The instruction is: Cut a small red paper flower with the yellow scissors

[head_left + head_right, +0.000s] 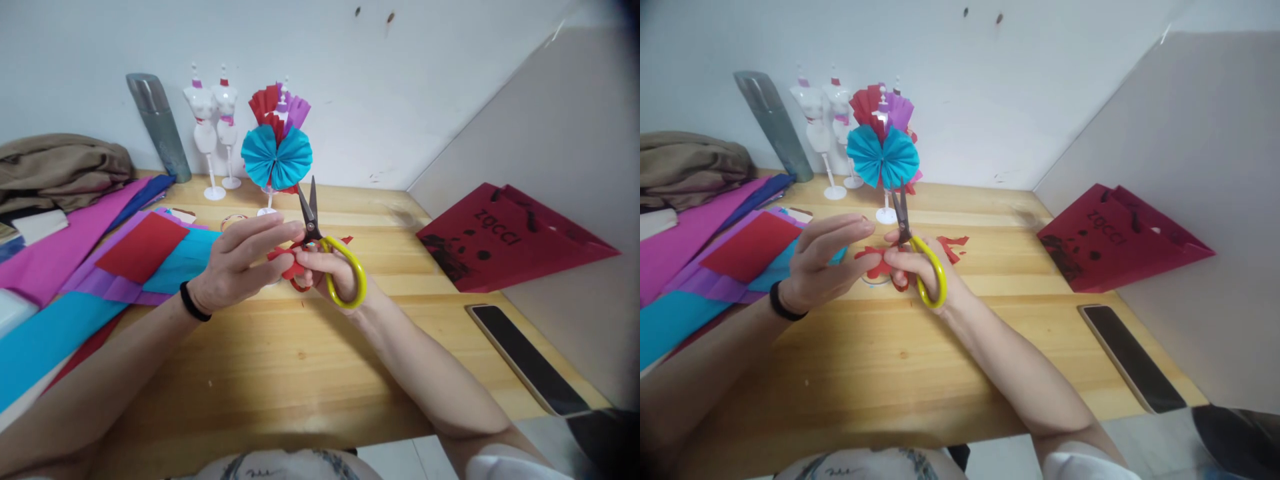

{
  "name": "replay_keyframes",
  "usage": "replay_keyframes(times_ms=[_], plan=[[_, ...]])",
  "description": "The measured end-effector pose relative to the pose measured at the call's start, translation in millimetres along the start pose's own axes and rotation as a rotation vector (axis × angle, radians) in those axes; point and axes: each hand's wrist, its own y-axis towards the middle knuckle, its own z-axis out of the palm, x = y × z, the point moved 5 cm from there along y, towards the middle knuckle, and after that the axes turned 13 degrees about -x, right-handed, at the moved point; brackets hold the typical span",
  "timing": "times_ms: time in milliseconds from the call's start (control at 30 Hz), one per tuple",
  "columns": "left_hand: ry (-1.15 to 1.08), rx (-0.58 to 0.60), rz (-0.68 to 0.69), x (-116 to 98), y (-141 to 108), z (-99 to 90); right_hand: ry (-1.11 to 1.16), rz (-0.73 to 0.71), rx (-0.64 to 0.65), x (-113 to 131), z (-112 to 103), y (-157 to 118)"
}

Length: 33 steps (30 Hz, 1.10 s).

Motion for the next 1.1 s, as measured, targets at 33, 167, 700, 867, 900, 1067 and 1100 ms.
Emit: replay_keyframes(times_ms=[33,167,700,867,900,1067,1100], plan=[[0.005,0.021,-0.011,0.5,-1.5,0.5,0.0,-0.002,0.003,0.0,1.2,-0.4],[0.036,0.064,-0.021,3.6,-2.0,1.8,-0.031,-0.102,-0.056,2.9,-0.5,0.4],[-0.642,-0.113,-1.09,1.9,-18.4,39.8,-0.225,-0.432,-0.227,16.1,-9.8,1.7],[-0.656,-0.174,-1.186,1.0,-18.5,36.1,-0.204,-0.389,-0.153,11.0,-9.4,2.3],[-0.668,-0.174,-1.195,2.2,-17.7,35.2,-0.205,-0.374,-0.135,10.2,-10.1,2.2],[-0.684,-0.171,-1.136,5.8,-4.4,24.3,-0.273,-0.322,0.006,5.6,-11.1,0.4],[-0.676,-0.171,-1.115,5.7,-1.1,21.5,-0.299,-0.316,0.044,3.8,-10.1,-0.2]])
